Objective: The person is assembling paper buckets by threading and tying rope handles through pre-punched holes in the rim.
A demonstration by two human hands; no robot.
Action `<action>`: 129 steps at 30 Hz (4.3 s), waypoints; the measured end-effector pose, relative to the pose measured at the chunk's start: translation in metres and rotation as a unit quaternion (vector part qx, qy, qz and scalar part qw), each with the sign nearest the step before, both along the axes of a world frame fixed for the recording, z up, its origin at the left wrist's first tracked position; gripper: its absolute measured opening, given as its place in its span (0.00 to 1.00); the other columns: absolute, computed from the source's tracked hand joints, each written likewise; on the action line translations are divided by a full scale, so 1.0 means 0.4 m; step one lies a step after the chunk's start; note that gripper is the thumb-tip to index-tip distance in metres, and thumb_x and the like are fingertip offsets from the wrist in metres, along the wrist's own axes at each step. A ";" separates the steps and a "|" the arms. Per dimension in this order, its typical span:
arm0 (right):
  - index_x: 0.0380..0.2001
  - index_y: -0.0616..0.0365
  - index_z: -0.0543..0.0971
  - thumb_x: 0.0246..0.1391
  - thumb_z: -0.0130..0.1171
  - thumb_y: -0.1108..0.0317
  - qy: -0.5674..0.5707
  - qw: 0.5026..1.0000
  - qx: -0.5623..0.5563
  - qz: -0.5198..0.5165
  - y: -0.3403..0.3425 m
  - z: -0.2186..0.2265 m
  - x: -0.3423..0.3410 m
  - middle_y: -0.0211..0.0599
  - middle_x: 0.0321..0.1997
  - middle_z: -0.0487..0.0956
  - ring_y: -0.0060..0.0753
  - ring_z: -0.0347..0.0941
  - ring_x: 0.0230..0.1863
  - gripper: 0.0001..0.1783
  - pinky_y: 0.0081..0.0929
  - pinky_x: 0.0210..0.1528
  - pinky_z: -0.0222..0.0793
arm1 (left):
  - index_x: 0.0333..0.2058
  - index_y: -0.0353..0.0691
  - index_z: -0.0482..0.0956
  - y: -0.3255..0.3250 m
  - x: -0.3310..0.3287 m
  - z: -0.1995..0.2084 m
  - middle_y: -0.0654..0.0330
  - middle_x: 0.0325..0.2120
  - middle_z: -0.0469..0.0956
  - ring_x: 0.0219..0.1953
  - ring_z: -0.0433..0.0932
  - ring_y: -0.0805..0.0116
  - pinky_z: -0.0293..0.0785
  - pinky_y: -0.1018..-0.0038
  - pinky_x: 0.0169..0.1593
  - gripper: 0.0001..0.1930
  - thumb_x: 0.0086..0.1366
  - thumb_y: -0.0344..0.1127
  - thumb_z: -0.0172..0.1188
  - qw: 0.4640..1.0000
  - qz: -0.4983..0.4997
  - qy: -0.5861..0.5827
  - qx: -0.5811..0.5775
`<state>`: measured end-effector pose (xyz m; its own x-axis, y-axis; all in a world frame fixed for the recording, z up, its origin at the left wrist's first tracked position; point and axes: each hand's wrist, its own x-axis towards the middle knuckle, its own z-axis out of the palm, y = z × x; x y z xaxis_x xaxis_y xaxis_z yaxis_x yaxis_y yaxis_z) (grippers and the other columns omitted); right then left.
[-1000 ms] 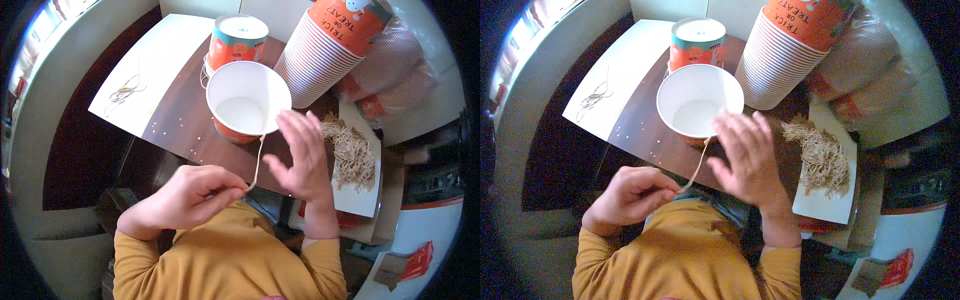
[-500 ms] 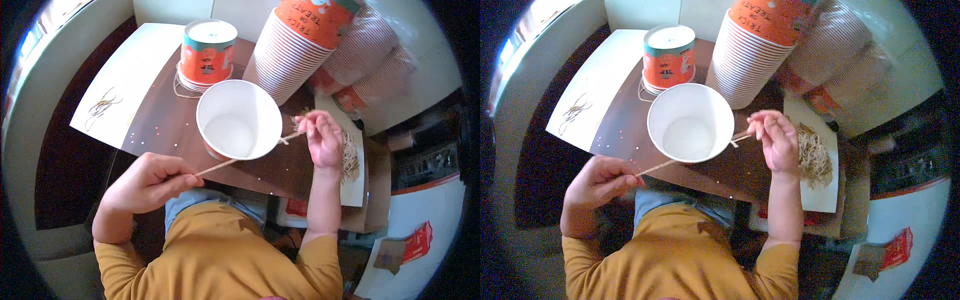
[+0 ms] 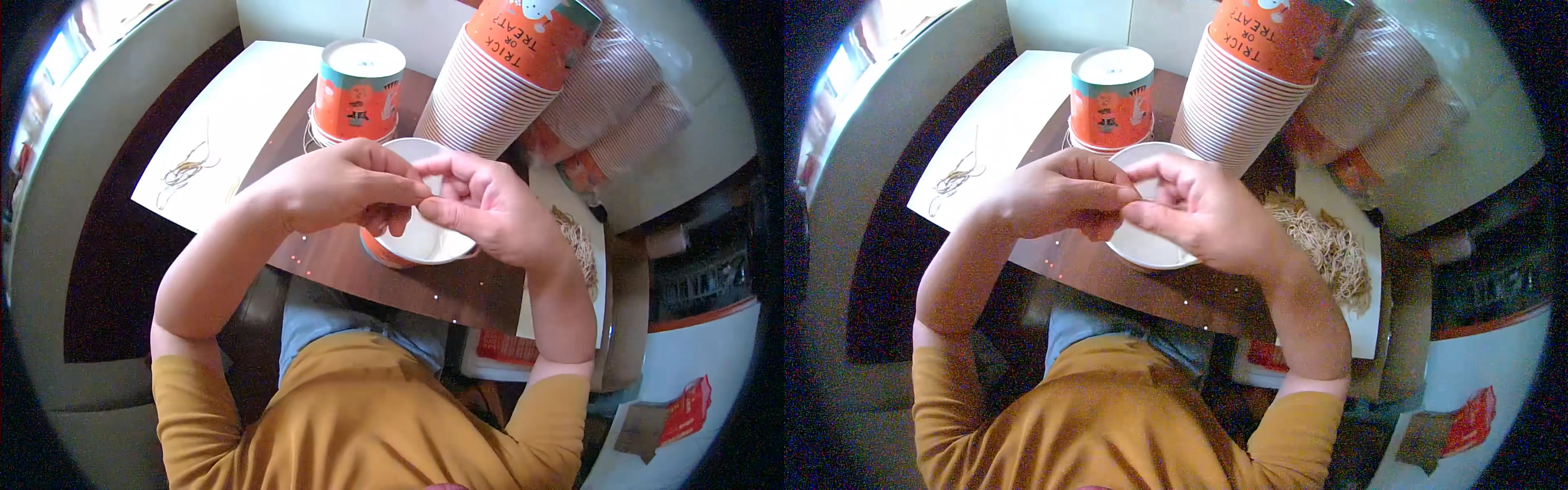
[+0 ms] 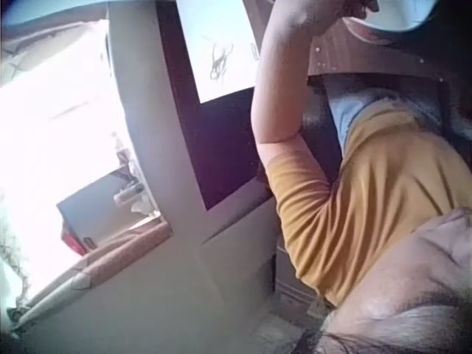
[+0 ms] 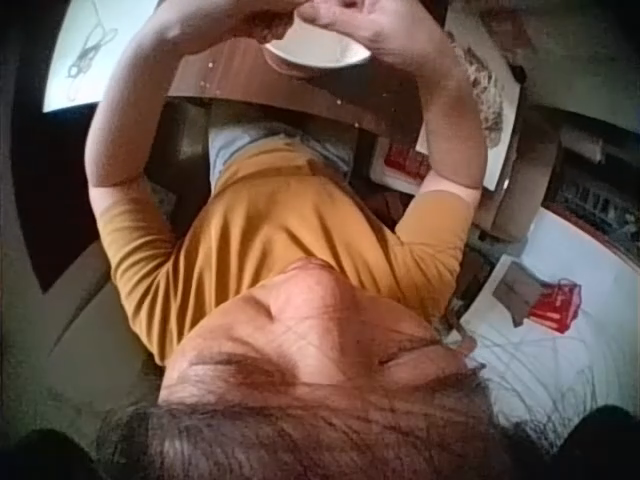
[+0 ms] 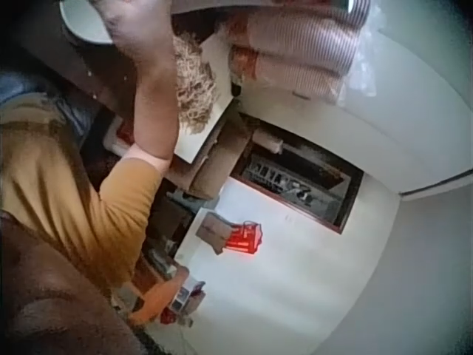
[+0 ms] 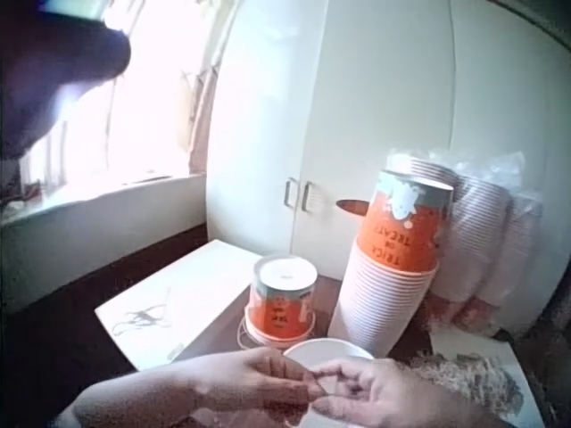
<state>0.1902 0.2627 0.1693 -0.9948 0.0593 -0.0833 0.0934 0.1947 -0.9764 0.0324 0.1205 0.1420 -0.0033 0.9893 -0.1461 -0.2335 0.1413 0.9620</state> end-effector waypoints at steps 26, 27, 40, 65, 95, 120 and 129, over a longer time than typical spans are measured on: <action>0.34 0.62 0.78 0.55 0.61 0.68 0.037 0.998 0.021 -0.055 0.019 -0.043 -0.085 0.25 0.28 0.77 0.12 0.69 0.27 0.08 0.13 0.30 0.66 | 0.32 0.33 0.79 -0.034 -0.023 0.020 0.66 0.23 0.77 0.24 0.71 0.80 0.68 0.82 0.28 0.09 0.66 0.34 0.56 0.920 0.128 0.359 0.091; 0.34 0.62 0.78 0.55 0.60 0.70 0.084 0.993 0.064 -0.051 0.021 -0.053 -0.089 0.25 0.29 0.77 0.12 0.70 0.29 0.07 0.14 0.32 0.67 | 0.32 0.33 0.79 -0.027 -0.026 0.011 0.65 0.23 0.77 0.24 0.71 0.80 0.68 0.82 0.28 0.09 0.66 0.34 0.56 0.917 0.117 0.371 0.090; 0.24 0.63 0.78 0.44 0.58 0.70 0.049 0.851 0.518 -0.071 0.169 -0.108 -0.110 0.44 0.28 0.76 0.45 0.75 0.32 0.06 0.35 0.38 0.70 | 0.41 0.34 0.80 0.018 -0.057 -0.094 0.59 0.25 0.80 0.24 0.75 0.76 0.74 0.76 0.31 0.16 0.52 0.30 0.58 0.849 0.211 0.484 0.015; 0.24 0.64 0.78 0.46 0.56 0.69 0.051 0.820 0.562 -0.093 0.011 -0.042 -0.032 0.51 0.28 0.77 0.52 0.77 0.31 0.08 0.43 0.37 0.75 | 0.21 0.31 0.72 0.025 -0.028 -0.153 0.50 0.16 0.72 0.19 0.71 0.59 0.70 0.68 0.29 0.08 0.49 0.32 0.57 0.825 0.346 0.442 -0.060; 0.27 0.65 0.77 0.49 0.57 0.71 0.030 0.963 0.268 -0.006 0.011 -0.141 -0.030 0.44 0.26 0.76 0.40 0.73 0.28 0.06 0.33 0.32 0.68 | 0.42 0.29 0.75 -0.117 0.133 -0.231 0.60 0.33 0.78 0.35 0.79 0.76 0.75 0.81 0.40 0.11 0.60 0.23 0.60 0.919 0.334 0.201 0.059; 0.27 0.64 0.79 0.46 0.55 0.73 0.028 0.974 0.226 0.016 -0.015 -0.168 -0.047 0.46 0.25 0.78 0.39 0.76 0.27 0.06 0.31 0.33 0.71 | 0.37 0.32 0.80 -0.112 0.132 -0.211 0.57 0.27 0.79 0.29 0.80 0.74 0.76 0.79 0.34 0.09 0.55 0.22 0.62 0.849 0.349 0.390 0.067; 0.30 0.61 0.77 0.48 0.54 0.74 0.085 0.946 0.311 0.045 -0.022 -0.177 -0.043 0.47 0.29 0.77 0.49 0.75 0.33 0.06 0.38 0.38 0.70 | 0.36 0.32 0.80 -0.108 0.133 -0.197 0.54 0.28 0.80 0.29 0.81 0.70 0.77 0.77 0.34 0.10 0.53 0.21 0.63 0.806 0.336 0.478 0.095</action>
<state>0.1729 0.2538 0.0983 -0.9940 -0.0421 0.1014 -0.0995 0.7354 -0.6703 0.0857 0.0771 0.0634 -0.5686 0.7214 0.3953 0.6652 0.1205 0.7369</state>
